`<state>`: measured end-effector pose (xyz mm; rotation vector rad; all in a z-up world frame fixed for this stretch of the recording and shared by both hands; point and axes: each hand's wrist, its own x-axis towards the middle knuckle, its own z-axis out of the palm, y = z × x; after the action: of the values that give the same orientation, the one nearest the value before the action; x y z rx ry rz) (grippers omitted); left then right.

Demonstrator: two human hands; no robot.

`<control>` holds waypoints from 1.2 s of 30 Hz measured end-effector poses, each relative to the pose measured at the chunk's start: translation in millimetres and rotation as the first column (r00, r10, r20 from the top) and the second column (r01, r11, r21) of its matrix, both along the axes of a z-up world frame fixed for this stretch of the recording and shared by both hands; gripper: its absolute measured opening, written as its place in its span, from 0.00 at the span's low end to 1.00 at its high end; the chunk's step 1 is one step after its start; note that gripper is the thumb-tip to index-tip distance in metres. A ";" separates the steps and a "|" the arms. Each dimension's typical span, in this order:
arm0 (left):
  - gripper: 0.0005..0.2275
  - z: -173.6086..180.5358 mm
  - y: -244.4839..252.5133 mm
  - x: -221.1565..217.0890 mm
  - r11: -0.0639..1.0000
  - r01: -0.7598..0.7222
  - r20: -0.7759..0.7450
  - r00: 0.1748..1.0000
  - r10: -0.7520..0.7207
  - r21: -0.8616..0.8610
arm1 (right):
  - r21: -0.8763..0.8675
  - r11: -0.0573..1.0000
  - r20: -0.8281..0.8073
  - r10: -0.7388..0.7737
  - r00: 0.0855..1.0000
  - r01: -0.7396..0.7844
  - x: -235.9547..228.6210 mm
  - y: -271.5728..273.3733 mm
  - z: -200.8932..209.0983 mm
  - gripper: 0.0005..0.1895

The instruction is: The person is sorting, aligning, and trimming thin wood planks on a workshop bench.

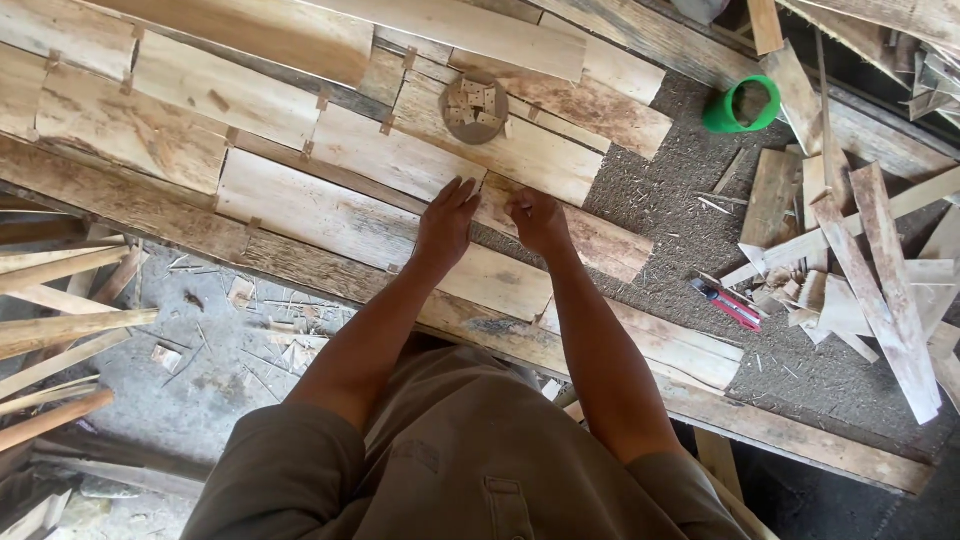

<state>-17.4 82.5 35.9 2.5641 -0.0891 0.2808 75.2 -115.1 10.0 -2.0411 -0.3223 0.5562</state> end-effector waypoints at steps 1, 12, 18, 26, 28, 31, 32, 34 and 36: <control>0.16 -4.8 -1.3 -1.3 1.000 0.000 -0.001 1.000 0.000 -0.004 | -0.004 1.000 -0.001 0.000 1.000 0.000 -0.1 5.3 7.7 0.10; 0.26 -8.3 3.7 13.6 0.988 0.055 -0.081 0.996 -0.044 0.141 | -0.212 0.977 0.059 -0.012 0.998 0.024 -2.4 31.0 16.0 0.05; 0.32 -4.1 6.5 21.6 0.966 0.090 -0.156 0.986 -0.052 0.244 | -0.165 0.986 0.127 -0.015 0.992 0.036 -4.4 26.9 -5.3 0.05; 0.32 -10.8 7.5 18.3 0.968 0.083 -0.164 0.985 -0.044 0.236 | -0.230 0.972 0.061 -0.043 0.997 0.056 -4.1 30.8 -1.5 0.06; 0.32 -11.4 7.5 18.8 0.968 0.079 -0.156 0.987 -0.042 0.237 | -0.208 0.976 0.064 -0.053 0.997 0.065 -3.7 31.1 -2.9 0.06; 0.31 -11.0 6.8 17.9 0.965 0.089 -0.182 0.982 -0.044 0.245 | -0.196 0.978 0.085 -0.051 0.995 0.066 -3.9 32.5 0.2 0.07; 0.30 -11.1 6.7 17.3 0.964 0.090 -0.179 0.983 -0.045 0.251 | -0.254 0.965 0.059 -0.047 0.997 0.060 -3.3 34.9 6.7 0.06; 0.30 -11.2 6.8 17.7 0.961 0.090 -0.172 0.984 -0.045 0.261 | -0.307 0.950 0.036 -0.044 0.998 0.053 -1.5 37.0 10.7 0.06; 0.29 -12.2 6.1 17.1 0.962 0.097 -0.186 0.981 -0.049 0.256 | -0.318 0.947 0.062 -0.033 0.998 0.051 -1.4 35.6 4.7 0.06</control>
<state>-0.2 88.6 23.7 2.8305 -0.1644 0.0094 73.8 -79.5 14.8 -2.3749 -0.2323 0.5536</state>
